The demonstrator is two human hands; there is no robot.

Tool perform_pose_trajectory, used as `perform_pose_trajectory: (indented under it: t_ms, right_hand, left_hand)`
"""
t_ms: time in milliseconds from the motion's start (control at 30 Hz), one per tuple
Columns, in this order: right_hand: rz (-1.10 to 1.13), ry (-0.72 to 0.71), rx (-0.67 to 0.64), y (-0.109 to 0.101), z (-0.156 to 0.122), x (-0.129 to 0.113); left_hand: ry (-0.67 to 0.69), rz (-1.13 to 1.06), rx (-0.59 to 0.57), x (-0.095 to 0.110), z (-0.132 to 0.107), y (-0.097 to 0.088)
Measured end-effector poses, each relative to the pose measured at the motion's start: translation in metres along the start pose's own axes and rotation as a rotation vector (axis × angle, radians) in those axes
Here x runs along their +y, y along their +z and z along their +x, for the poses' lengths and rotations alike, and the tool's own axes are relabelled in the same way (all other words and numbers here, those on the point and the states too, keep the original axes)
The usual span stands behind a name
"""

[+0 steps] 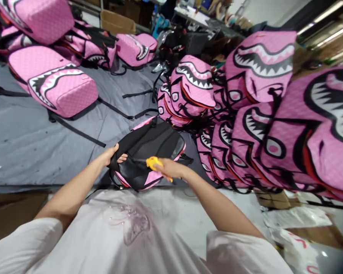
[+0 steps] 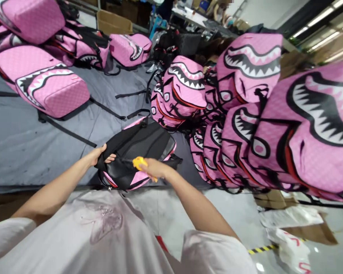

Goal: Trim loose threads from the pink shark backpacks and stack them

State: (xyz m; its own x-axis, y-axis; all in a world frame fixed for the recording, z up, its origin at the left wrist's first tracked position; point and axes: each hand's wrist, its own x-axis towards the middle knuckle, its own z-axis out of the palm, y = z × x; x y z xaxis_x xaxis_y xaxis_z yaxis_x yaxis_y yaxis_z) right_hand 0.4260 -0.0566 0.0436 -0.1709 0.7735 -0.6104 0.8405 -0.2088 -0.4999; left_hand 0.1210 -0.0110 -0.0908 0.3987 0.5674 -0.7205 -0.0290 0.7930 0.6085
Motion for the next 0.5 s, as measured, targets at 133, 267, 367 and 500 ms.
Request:
perform_pose_trajectory:
  t_ms: [133, 267, 367, 500]
  right_hand:
    - [-0.007, 0.040, 0.140, 0.006, -0.008, -0.025]
    - [-0.002, 0.001, 0.121, 0.002, -0.006, -0.039]
    - [-0.048, 0.088, 0.237, -0.008, -0.011, -0.034]
    - [-0.160, 0.204, 0.411, -0.019, -0.028, -0.014]
  left_hand:
    - [-0.073, -0.030, 0.069, 0.010, 0.004, 0.006]
    - [0.029, 0.266, 0.205, 0.012, -0.002, 0.020]
    - [0.328, 0.653, 0.360, 0.000, -0.010, 0.039]
    - [0.716, 1.353, 0.397, -0.018, -0.016, 0.066]
